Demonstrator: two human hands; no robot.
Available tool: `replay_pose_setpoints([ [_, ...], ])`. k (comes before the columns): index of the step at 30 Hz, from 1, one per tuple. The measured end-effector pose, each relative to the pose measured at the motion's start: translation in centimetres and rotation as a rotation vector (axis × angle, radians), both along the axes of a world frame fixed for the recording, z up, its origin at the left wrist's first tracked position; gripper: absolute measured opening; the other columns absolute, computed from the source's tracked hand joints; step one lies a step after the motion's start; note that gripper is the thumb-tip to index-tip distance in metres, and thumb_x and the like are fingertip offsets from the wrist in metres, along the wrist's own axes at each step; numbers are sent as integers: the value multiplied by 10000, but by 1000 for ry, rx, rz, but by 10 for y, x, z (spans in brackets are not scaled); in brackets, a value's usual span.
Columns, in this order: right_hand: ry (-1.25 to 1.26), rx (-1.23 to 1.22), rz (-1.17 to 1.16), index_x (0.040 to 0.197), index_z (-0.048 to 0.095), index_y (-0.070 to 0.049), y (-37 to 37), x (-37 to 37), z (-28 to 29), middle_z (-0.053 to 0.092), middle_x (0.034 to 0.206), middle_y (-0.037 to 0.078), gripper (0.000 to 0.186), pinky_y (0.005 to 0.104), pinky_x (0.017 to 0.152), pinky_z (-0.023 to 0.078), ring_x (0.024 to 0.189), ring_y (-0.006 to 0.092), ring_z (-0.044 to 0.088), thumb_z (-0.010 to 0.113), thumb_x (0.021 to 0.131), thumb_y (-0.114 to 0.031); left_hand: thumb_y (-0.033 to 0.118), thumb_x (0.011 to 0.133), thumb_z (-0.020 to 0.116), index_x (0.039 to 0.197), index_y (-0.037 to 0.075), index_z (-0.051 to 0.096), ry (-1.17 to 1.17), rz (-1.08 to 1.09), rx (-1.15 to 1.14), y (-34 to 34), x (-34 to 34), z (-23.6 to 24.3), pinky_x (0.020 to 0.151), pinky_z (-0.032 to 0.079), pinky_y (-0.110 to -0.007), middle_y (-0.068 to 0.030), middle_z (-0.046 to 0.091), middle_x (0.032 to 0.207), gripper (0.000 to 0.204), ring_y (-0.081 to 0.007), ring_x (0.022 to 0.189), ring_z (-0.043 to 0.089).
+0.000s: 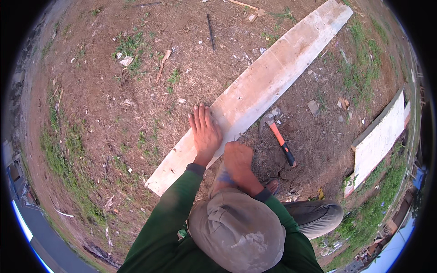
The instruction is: The person hammers nails into a long wooden plank placed on the ground. They repeatedly pick up nails, position them on the plank, and strike them with a hammer. The plank is flipped and repositioned during the process.
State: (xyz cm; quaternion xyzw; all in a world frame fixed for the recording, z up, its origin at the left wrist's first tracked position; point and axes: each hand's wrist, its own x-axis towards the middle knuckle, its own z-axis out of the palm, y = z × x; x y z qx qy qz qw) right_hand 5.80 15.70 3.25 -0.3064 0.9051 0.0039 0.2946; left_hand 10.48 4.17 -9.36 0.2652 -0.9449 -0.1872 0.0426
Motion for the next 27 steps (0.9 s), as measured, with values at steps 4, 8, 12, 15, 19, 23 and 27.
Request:
replay_pose_setpoints([
  [4, 120, -183, -98, 873, 736, -82, 1, -4, 23, 761, 811, 150, 275, 435, 677, 589, 766, 340, 770, 623, 1037, -272, 248, 1021, 524, 1586, -47, 391, 20, -2, 6, 0, -1, 0, 1341, 105, -619, -232, 338, 1721, 651, -415, 1645, 218],
  [8, 205, -414, -492, 976, 734, -15, 105, -64, 62, 738, 831, 197, 246, 469, 657, 539, 739, 411, 726, 662, 1066, -233, 239, 1037, 509, 1602, -25, 383, 22, -1, 19, -1, 0, -2, 1339, 111, -615, -215, 346, 1721, 636, -408, 1642, 228],
  [12, 592, -415, -870, 1154, 765, 12, 235, -51, 150, 734, 871, 191, 216, 420, 662, 540, 715, 285, 710, 686, 1072, -172, 245, 1075, 476, 1608, -6, 381, 61, -23, -43, -2, 3, -7, 1336, 130, -608, -219, 356, 1711, 597, -413, 1634, 244],
  [15, 1034, -311, -1043, 1092, 746, 44, 325, -6, 209, 677, 818, 142, 220, 355, 653, 493, 701, 176, 604, 680, 1086, -167, 330, 1126, 401, 1609, 13, 382, 89, -76, -108, -2, 3, -13, 1320, 181, -615, -201, 374, 1701, 578, -406, 1614, 293],
  [19, 1077, 79, -1394, 1076, 776, -21, 411, 86, 234, 703, 796, 200, 266, 402, 644, 518, 676, 256, 683, 651, 1089, -256, 429, 1153, 323, 1599, 34, 404, 94, -100, -151, -7, 5, -21, 1308, 214, -618, -188, 388, 1691, 602, -402, 1609, 302],
  [23, 976, 347, -1611, 1178, 774, -41, 464, 147, 193, 749, 898, 244, 353, 502, 743, 553, 850, 410, 747, 646, 1078, -354, 418, 1154, 373, 1590, 42, 416, 116, -109, -133, -12, 5, -36, 1296, 237, -618, -195, 409, 1670, 578, -411, 1579, 339],
  [27, 1123, 296, -1582, 1373, 648, 28, 477, 137, 177, 726, 1195, 268, 468, 513, 891, 555, 1093, 451, 713, 571, 1129, -364, 404, 1152, 407, 1585, 46, 425, 141, -134, -76, -17, 2, -38, 1283, 245, -631, -206, 410, 1662, 562, -416, 1564, 351],
])
